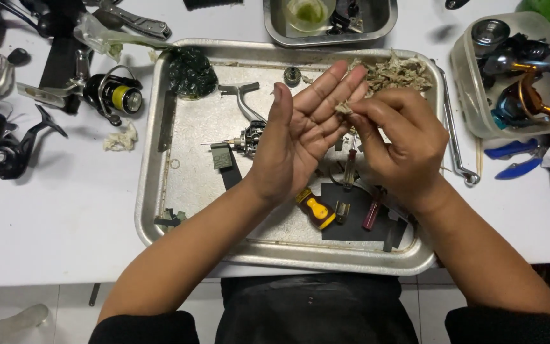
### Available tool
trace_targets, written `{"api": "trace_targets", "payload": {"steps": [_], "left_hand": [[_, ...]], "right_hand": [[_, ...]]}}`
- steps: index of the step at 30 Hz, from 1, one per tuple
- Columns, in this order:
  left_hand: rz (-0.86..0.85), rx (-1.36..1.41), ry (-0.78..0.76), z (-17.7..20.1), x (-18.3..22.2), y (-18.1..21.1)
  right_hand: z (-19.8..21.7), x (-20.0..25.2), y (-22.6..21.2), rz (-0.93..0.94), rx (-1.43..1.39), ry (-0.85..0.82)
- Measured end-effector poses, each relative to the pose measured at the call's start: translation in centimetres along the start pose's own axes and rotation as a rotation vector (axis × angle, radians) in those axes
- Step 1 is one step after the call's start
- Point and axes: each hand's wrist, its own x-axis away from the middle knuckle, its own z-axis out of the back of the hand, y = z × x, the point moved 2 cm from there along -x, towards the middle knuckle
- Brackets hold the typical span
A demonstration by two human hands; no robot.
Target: Disassembling and cleaning a fishing reel on a metal tray at a workstation.
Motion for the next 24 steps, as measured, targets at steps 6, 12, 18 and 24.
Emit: {"api": "trace_targets", "payload": {"steps": [6,12,18,24], "left_hand": [[-0.005,0.019,-0.057,0.0,0.0,-0.3],[0.002,-0.081,-0.03,0.6,0.2,-0.5],[-0.016,-0.265,-0.159,0.8,0.0,-1.2],[0.112,-0.413,-0.051,0.7,0.0,-1.5]], "right_hand": [[-0.2,0.3,0.9,-0.049,0.072,0.077],[-0.3,-0.1,0.2,0.047,0.026,0.023],[0.1,0.1,0.7,-0.016,0.126,0.071],[-0.4,-0.8,1.1,-0.02,0.053,0.028]]}}
